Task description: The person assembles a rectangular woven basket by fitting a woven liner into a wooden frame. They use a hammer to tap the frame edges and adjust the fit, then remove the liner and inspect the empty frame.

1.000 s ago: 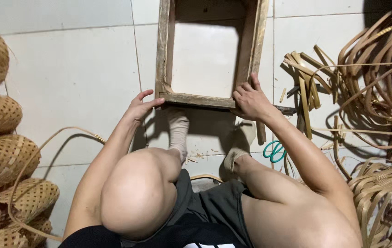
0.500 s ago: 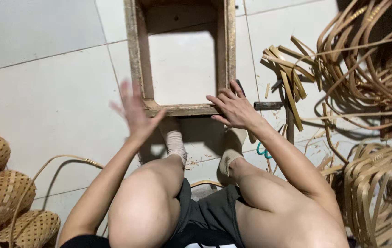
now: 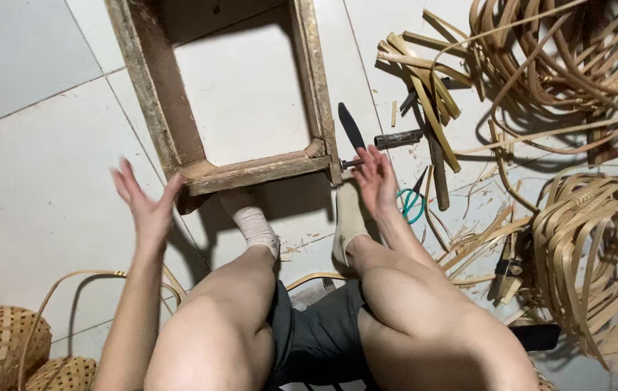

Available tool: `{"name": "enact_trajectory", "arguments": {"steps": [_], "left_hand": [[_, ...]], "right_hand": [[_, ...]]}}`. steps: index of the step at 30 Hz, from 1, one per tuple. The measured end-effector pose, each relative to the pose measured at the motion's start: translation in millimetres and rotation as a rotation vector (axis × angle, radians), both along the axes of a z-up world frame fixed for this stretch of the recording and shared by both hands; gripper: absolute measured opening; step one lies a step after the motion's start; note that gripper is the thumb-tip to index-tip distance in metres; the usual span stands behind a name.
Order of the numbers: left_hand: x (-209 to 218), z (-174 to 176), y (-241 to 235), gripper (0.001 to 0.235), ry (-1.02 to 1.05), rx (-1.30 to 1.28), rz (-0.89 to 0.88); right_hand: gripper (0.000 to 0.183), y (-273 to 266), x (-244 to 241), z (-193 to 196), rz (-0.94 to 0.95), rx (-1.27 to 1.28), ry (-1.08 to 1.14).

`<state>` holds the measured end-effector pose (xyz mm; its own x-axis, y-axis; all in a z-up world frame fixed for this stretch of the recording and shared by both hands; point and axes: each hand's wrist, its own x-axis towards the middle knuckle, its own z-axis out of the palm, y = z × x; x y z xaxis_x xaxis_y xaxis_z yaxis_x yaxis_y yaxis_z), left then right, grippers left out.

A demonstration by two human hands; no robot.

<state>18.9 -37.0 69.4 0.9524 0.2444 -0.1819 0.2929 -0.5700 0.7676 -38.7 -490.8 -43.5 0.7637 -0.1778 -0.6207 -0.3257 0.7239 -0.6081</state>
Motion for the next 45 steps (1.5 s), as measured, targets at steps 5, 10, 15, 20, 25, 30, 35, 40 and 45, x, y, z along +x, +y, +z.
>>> {"name": "enact_trajectory", "arguments": {"steps": [5,10,15,20,25,30,35,40,45], "left_hand": [[-31.9,-39.8,37.5,0.069,0.622,-0.429,0.121],[-29.4,-44.4,46.0,0.071,0.638,-0.326,0.046],[-22.8,-41.2,44.4,0.071,0.516,-0.396,-0.027],[-25.3,-39.8,44.3,0.064,0.499,-0.36,-0.022],[-23.9,-42.7,43.0,0.057,0.481,-0.388,-0.037],[-25.7,-52.3,48.2,0.052,0.478,-0.379,-0.03],[-26.1,-57.1,55.3,0.048,0.458,-0.386,-0.052],[-32.9,-59.8,53.0,0.044,0.48,-0.43,-0.034],[-23.7,-54.6,56.7,0.04,0.475,-0.374,-0.04]], "right_hand": [[0.061,11.0,-17.2,-33.3,-0.024,0.23,-0.123],[0.064,10.5,-43.2,-60.2,-0.076,0.233,0.062],[0.053,14.3,-47.5,-84.4,-0.003,0.075,0.032],[0.047,23.3,-40.9,-79.8,-0.11,0.136,0.037],[0.042,22.1,-37.0,-60.8,-0.13,0.154,0.047],[0.035,27.6,-40.7,-62.6,-0.206,0.166,0.08],[0.044,35.3,-41.6,-68.3,-0.176,0.222,-0.033],[0.046,37.7,-50.8,-55.0,-0.178,0.293,0.007],[0.049,43.5,-31.6,-37.4,-0.143,0.321,-0.119]]}}
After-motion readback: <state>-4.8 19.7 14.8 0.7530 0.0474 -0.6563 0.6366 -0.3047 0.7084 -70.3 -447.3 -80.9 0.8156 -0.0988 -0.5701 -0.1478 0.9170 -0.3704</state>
